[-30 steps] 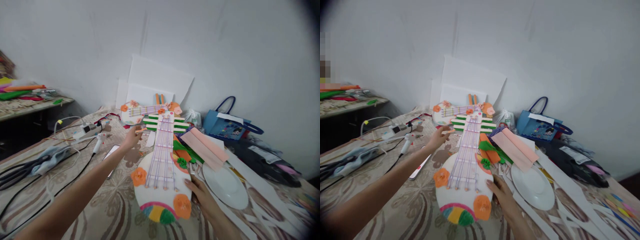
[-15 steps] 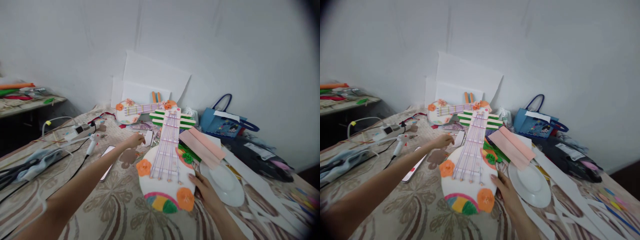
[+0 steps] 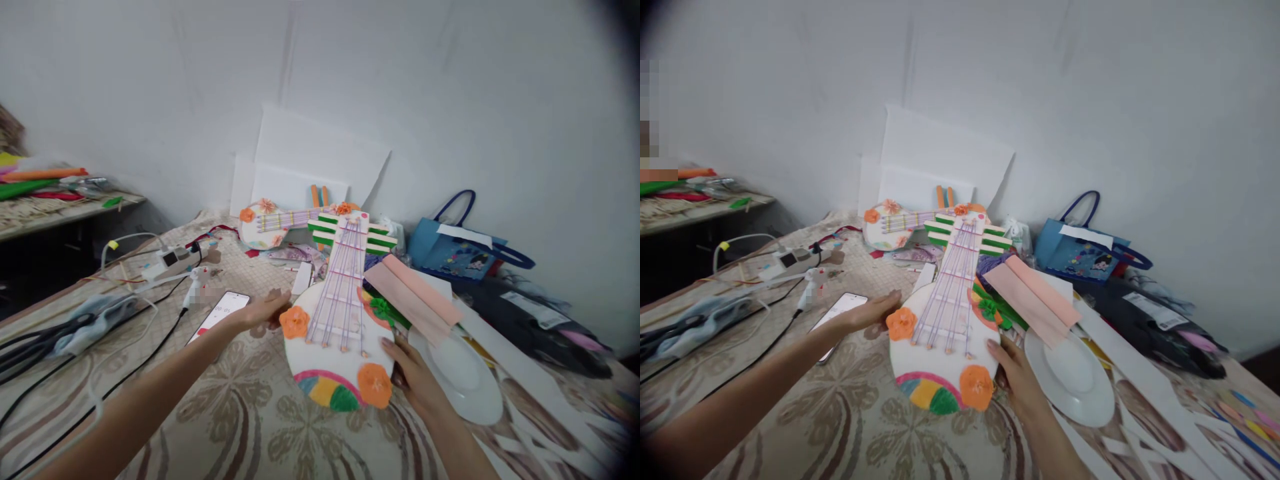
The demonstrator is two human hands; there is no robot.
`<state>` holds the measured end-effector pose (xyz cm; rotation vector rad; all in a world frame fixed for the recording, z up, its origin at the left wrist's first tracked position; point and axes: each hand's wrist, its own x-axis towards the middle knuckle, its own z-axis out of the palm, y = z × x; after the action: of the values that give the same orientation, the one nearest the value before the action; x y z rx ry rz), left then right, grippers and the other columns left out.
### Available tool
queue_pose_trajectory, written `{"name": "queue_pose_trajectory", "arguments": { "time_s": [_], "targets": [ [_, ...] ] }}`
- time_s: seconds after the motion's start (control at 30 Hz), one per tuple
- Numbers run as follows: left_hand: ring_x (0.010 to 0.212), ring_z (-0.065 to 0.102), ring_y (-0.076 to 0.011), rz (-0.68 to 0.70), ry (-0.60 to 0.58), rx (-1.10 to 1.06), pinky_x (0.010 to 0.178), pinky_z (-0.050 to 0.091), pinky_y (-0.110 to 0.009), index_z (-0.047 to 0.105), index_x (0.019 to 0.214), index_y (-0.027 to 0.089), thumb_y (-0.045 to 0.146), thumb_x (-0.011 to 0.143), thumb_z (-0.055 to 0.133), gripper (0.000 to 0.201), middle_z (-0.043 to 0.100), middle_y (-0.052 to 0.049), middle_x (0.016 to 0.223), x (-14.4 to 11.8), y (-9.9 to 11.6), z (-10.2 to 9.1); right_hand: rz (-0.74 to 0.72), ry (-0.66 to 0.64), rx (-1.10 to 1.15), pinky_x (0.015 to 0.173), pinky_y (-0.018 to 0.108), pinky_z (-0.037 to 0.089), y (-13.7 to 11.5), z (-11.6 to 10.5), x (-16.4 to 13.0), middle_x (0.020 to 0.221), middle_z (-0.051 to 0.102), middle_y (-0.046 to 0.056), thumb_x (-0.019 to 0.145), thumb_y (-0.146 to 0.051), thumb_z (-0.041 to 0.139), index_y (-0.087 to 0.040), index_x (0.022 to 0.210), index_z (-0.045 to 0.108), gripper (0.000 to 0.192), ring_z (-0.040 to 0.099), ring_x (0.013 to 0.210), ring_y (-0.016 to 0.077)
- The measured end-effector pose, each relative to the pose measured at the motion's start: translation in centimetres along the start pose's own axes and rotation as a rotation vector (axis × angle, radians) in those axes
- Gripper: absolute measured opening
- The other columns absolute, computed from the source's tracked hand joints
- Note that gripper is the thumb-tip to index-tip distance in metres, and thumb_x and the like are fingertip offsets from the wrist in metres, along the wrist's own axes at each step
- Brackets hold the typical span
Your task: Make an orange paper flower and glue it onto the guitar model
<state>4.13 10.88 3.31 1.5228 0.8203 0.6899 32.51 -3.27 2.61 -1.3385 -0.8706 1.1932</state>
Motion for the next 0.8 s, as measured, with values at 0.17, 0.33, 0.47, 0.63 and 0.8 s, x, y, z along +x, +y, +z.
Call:
{"name": "queue_pose_trajectory", "arguments": {
  "time_s": [0.17,0.33,0.47,0.63,0.8],
  "targets": [
    [0.032,0.028,-0.0041,-0.085,0.008,-0.133,0.034,0.018,-0.018,0.047,0.046,0.014,0.047,0.078,0.056,0.047,0.037,0.004,0.037,-0.1,-1.9,-0.8,0.002,0.016,0.031,0.033,0.015,0.017,-0.4,-0.1,0.1,0.046,0.047,-0.007,0.064,-0.044,0.073,-0.018,0.077,0.057,0.034,0.029,0.035,0.0028],
    [0.045,0.047,-0.0077,-0.054,0.259,-0.322,0.041,0.039,-0.019,0.057,0.072,0.012,0.043,0.088,0.043,0.037,0.053,-0.001,0.06,2.1,-1.6,-3.2,0.04,-0.002,-0.007,0.032,0.015,0.016,0.4,0.1,-0.2,0.047,0.05,-0.006,0.065,-0.047,0.071,-0.018,0.089,0.062,0.039,0.028,0.034,0.0033],
    [0.095,0.057,-0.0202,0.029,0.439,-0.38,0.079,0.05,-0.04,0.051,0.114,0.014,0.03,0.087,0.051,0.032,0.055,-0.009,0.113,4.4,0.0,-3.9,0.062,-0.042,-0.036,0.031,0.016,0.015,1.3,0.6,-0.7,0.047,0.051,-0.005,0.064,-0.048,0.07,-0.017,0.1,0.063,0.049,0.027,0.033,0.0034],
    [0.07,0.057,-0.0082,0.179,0.521,-0.292,0.066,0.049,-0.024,0.049,0.115,0.018,0.027,0.086,0.051,0.03,0.057,-0.006,0.106,7.1,2.1,-3.4,0.04,-0.1,-0.074,0.032,0.016,0.016,1.2,1.0,-1.2,0.054,0.056,-0.002,0.068,-0.047,0.068,-0.016,0.103,0.063,0.047,0.03,0.036,0.0037],
    [0.073,0.059,-0.0108,0.185,0.374,-0.047,0.068,0.05,-0.027,0.053,0.112,0.017,0.024,0.085,0.054,0.028,0.06,-0.006,0.101,8.9,2.3,-3.2,0.042,-0.107,-0.072,0.034,0.016,0.018,0.8,0.9,-1.4,0.056,0.056,-0.002,0.07,-0.045,0.068,-0.016,0.099,0.064,0.041,0.031,0.038,0.0045]
  ]
}}
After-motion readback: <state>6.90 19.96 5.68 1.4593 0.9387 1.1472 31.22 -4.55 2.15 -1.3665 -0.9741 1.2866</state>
